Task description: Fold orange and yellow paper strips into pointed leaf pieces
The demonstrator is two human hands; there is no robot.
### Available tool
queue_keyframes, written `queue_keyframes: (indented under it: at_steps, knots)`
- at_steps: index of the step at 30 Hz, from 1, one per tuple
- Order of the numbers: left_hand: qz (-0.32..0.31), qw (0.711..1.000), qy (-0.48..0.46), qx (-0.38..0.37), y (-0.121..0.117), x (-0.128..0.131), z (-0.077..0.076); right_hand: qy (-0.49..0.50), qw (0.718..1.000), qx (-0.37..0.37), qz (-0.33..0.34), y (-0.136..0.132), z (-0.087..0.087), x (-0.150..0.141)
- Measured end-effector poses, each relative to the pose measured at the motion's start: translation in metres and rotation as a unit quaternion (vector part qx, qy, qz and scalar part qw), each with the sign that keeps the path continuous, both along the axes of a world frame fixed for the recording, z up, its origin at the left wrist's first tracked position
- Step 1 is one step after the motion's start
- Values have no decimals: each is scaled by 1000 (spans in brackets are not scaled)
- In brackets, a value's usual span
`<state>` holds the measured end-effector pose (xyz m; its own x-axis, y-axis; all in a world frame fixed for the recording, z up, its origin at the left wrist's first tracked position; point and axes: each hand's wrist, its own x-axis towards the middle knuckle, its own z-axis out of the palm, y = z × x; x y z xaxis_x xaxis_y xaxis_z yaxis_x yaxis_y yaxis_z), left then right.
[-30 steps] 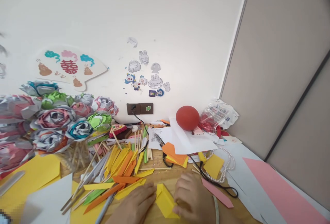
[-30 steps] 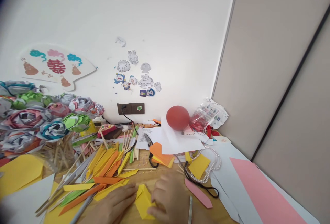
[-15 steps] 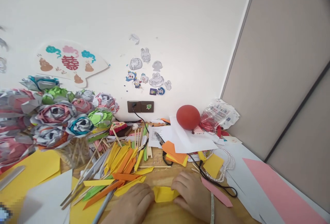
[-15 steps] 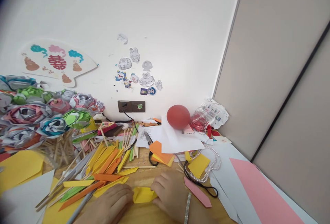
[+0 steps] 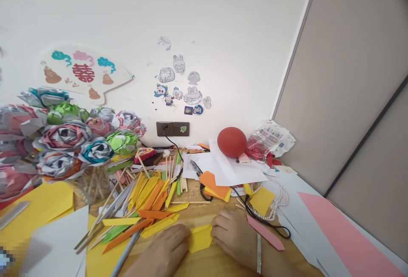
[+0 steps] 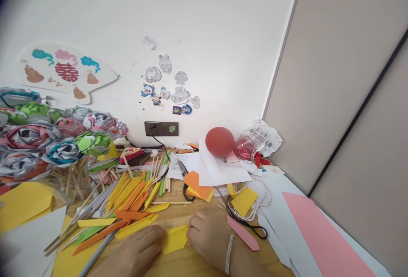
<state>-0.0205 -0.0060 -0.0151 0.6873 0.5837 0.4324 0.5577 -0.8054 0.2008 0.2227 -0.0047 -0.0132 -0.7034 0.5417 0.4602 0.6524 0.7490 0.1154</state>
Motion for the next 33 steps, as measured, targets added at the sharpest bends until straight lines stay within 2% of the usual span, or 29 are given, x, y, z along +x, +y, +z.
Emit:
queue_keyframes:
  at_steps: [3,8,15,20,23,26,29,33]
  knots:
    - [-40,998,13,37,1,2,3,28,999,-19,9,-1,2,0]
    - [-38,997,37,49,2,3,2,-9,997,-62,37,-2,5,0]
    - [-10,998,47,-44,1,8,9,10,995,-94,-15,0,0,-3]
    - [14,997,32,-72,0,9,9,27,996,-85,-6,2,-5,-5]
    - [18,997,19,-68,1,9,4,35,996,-84,3,0,-4,-7]
    - [17,998,4,-63,2,9,-2,67,992,-107,-20,-2,-3,-9]
    - [11,999,-13,-39,2,9,-6,123,980,-149,-49,-3,-5,-12]
    - [44,999,-26,12,-1,11,-4,192,955,-205,-92,-2,-9,-17]
